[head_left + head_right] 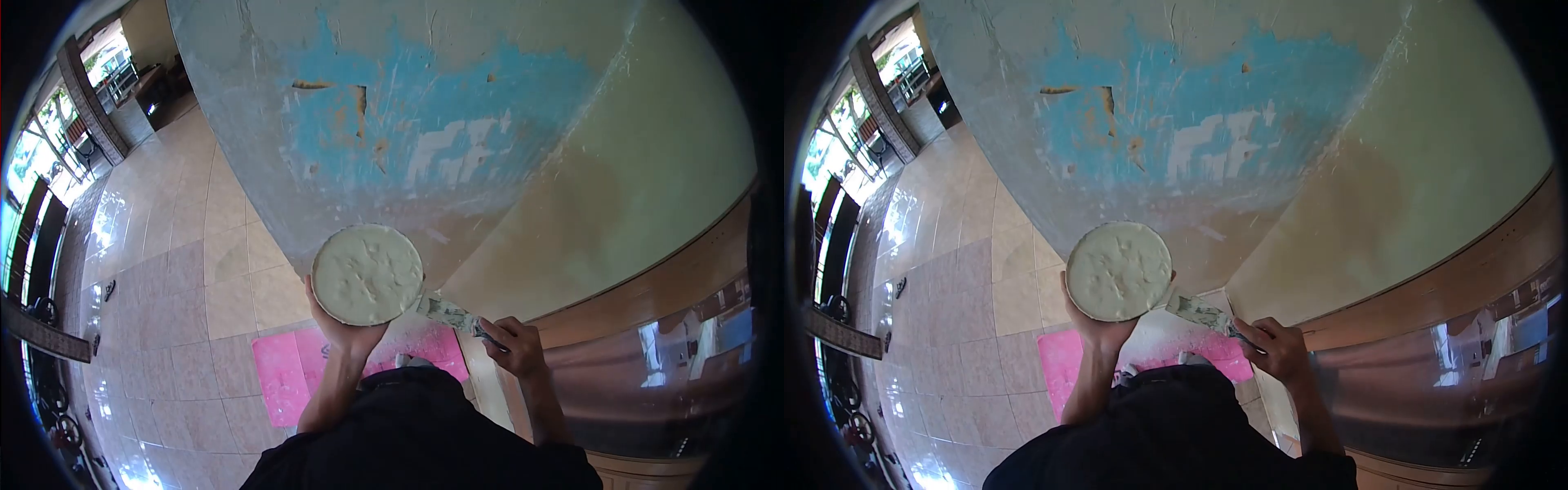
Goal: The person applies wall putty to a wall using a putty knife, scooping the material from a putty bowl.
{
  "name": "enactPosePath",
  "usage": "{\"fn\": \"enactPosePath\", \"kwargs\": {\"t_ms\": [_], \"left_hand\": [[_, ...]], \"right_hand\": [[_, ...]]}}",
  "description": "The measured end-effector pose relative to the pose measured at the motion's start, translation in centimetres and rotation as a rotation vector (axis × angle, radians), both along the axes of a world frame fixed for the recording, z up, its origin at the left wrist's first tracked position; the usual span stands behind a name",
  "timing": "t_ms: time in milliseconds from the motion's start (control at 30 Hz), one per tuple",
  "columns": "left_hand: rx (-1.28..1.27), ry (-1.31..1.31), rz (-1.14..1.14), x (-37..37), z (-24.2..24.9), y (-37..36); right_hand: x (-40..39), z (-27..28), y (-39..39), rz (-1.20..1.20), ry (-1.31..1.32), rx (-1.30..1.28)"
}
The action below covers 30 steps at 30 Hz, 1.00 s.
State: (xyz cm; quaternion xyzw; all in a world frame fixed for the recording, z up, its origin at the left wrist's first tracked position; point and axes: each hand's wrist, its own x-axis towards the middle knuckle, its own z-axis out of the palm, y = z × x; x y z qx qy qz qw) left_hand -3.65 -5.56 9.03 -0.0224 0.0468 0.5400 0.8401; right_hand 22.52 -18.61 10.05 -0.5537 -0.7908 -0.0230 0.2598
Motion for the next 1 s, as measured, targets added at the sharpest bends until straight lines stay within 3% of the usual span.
{"fn": "enactPosePath", "kwargs": {"t_ms": [133, 200, 233, 267, 333, 367, 533, 633, 733, 833, 1000], "left_hand": [[0.019, -0.003, 0.035, -0.2, -0.2, 0.1], [0.034, -0.002, 0.019, 0.1, -0.3, -0.1], [0.056, -0.003, 0.005, 0.1, -0.2, -0.2], [0.053, 0.002, 0.001, 0.2, -0.3, -0.2], [0.049, -0.016, -0.056, 0.5, -0.3, -0.4], [0.047, -0.013, -0.06, 0.5, -0.4, -0.6], [0.027, -0.072, -0.209, 0.7, -1.3, -1.7], [0.044, -0.193, -0.248, 0.7, -2.1, -1.9], [0.033, -0.111, -0.293, 0.4, -2.3, -1.8], [0.034, -0.242, -0.307, 0.3, -2.9, -1.7], [0.043, -0.162, -0.294, 0.3, -2.7, -1.0]], "right_hand": [[1.1, -0.8, -0.9, -0.053, 0.15, -0.029], [1.0, -1.2, -0.5, -0.12, 0.558, 0.029], [1.0, -0.8, -0.3, -0.073, 0.741, -0.059], [0.9, -0.2, 0.2, -0.078, 0.745, -0.06], [0.6, 2.0, 1.3, -0.013, 1.247, -0.414], [0.4, 3.2, 1.9, 0.074, 1.313, -0.481], [0.5, 7.9, 4.3, 0.03, 1.224, -0.686], [1.0, 9.7, 5.7, -0.079, 0.753, -0.6], [0.8, 11.5, 6.6, -0.162, 0.555, -0.691], [-0.2, 12.4, 7.5, -0.088, 0.519, -0.709], [1.1, 11.7, 9.1, 0.002, 0.391, -0.728]]}}
